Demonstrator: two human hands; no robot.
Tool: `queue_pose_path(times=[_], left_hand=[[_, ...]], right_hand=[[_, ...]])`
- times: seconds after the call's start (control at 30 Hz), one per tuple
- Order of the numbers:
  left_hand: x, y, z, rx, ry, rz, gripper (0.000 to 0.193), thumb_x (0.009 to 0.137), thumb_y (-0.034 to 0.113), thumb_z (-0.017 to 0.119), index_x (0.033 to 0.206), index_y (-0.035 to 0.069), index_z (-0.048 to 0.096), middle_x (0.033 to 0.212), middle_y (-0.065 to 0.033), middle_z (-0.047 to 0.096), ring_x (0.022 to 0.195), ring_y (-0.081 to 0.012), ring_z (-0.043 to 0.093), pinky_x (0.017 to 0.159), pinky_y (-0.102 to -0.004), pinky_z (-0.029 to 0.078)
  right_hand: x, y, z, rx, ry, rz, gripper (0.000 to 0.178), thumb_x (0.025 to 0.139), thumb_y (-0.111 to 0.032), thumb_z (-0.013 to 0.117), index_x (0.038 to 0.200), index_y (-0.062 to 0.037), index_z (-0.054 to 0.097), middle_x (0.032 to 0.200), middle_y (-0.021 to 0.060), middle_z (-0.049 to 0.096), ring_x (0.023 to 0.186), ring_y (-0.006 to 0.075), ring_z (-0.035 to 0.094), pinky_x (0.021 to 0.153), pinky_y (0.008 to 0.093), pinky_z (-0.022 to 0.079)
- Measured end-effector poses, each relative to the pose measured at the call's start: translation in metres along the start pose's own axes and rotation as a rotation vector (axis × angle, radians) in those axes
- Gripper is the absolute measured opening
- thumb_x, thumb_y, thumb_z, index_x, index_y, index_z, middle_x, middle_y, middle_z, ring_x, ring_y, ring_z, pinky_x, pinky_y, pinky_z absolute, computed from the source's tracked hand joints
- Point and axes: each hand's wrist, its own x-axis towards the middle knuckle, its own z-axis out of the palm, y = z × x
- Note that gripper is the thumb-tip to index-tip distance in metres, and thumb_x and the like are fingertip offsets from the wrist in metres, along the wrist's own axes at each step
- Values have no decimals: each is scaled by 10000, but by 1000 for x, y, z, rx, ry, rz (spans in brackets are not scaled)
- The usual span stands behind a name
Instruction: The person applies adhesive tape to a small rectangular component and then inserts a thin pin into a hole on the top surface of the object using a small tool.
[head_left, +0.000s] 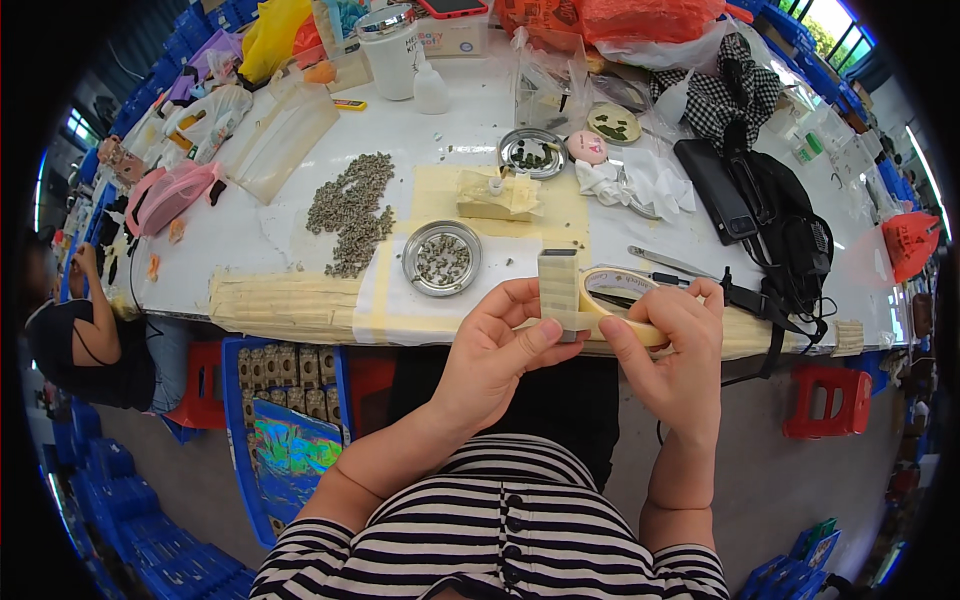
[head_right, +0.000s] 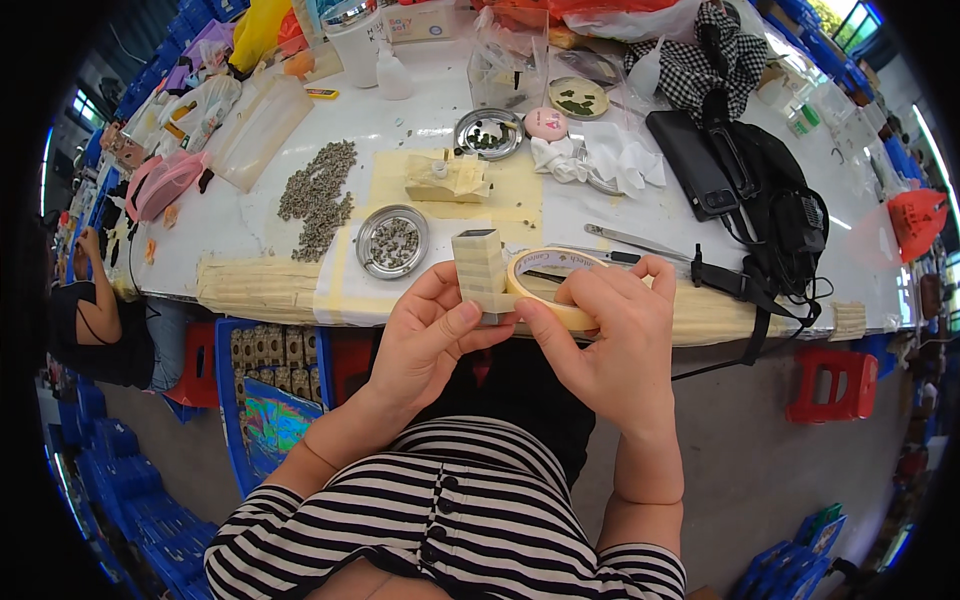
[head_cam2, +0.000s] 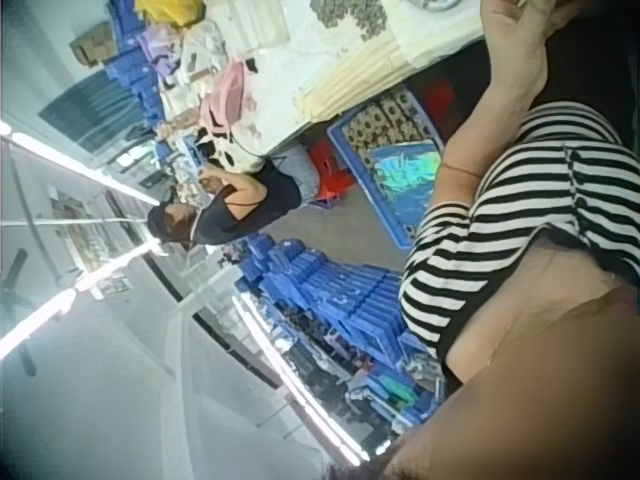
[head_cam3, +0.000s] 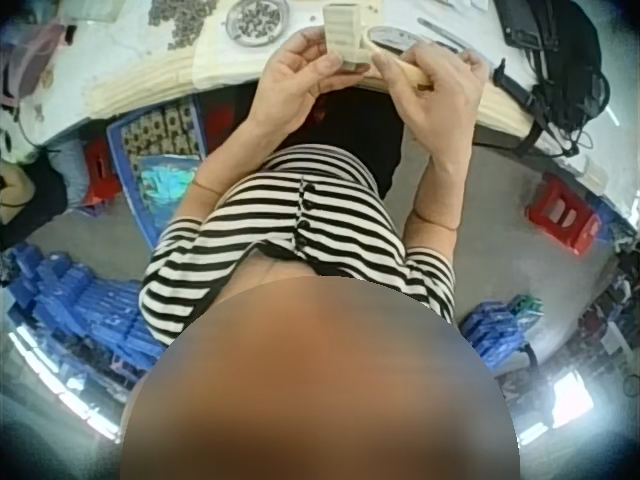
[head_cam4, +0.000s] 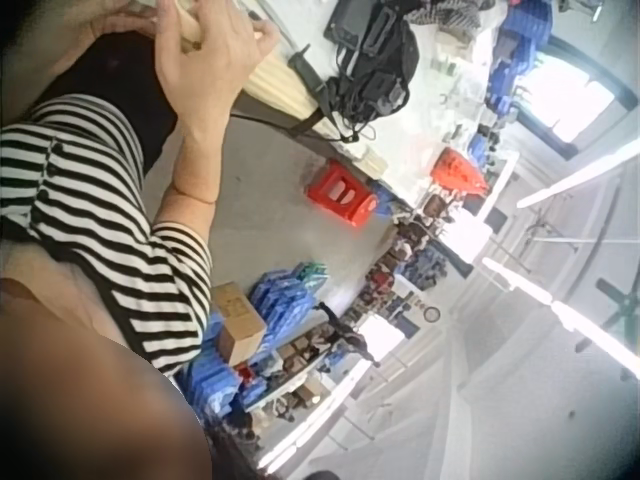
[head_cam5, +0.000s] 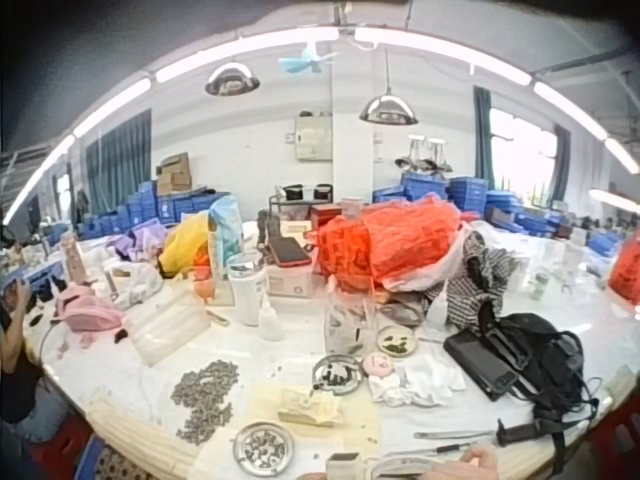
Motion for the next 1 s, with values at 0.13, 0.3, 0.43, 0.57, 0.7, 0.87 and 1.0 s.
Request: queue_pose_path(times=[0.13, 0.3, 0.43, 0.57, 0.7, 0.87, 1.0], left_hand=[[-1, -1, -6, -140, -99, -63, 416, 990, 113, 575, 1369, 21, 430, 1257, -154, 609, 1121, -260, 644, 966, -399, 555], [1, -9, -16, -314, -217, -103, 403, 1004, 118, 554, 1384, 35, 452, 1246, -131, 614, 1140, -256, 632, 993, -401, 535], [2, -10, -13, -286, -170, -110, 401, 1012, 128, 541, 1394, 42, 456, 1243, -120, 616, 1141, -247, 631, 996, -397, 534], [5, -13, -15, -264, -186, -114, 410, 1013, 161, 544, 1392, 42, 446, 1280, -148, 596, 1148, -270, 630, 986, -408, 548], [8, -14, -15, -180, -162, -55, 412, 1024, 170, 521, 1396, 21, 426, 1295, -165, 584, 1148, -274, 632, 982, -424, 555], [7, -12, -7, 29, -93, 21, 435, 985, 119, 588, 1377, 4, 439, 1281, -152, 589, 1161, -244, 618, 974, -415, 557], [8, -10, -6, 77, -46, 34, 479, 939, 98, 660, 1366, 8, 462, 1255, -139, 603, 1155, -221, 613, 977, -406, 547]], right_hand=[[-2, 3, 2, 55, -17, 5, 308, 787, -259, 788, 642, -93, 573, 571, 10, 524, 552, 197, 468, 740, 357, 288], [-1, 3, 3, 72, -17, 14, 307, 762, -262, 806, 632, -96, 583, 556, 7, 514, 537, 195, 459, 732, 353, 288], [0, -1, 1, -30, -13, 23, 294, 742, -268, 816, 632, -101, 601, 559, 6, 529, 533, 194, 469, 720, 353, 292], [2, -5, -2, -81, 22, 2, 286, 737, -273, 817, 634, -104, 611, 577, 7, 563, 546, 193, 499, 712, 354, 297], [3, -10, -2, -109, 64, -11, 291, 729, -266, 821, 640, -92, 605, 597, 13, 567, 559, 195, 490, 723, 359, 298], [3, -16, 0, -244, 49, -60, 282, 746, -278, 804, 666, -98, 603, 641, 12, 585, 588, 202, 520, 744, 369, 315], [3, -16, 2, -213, 38, -72, 288, 754, -269, 794, 657, -98, 584, 634, 13, 570, 584, 204, 512, 744, 374, 315]])
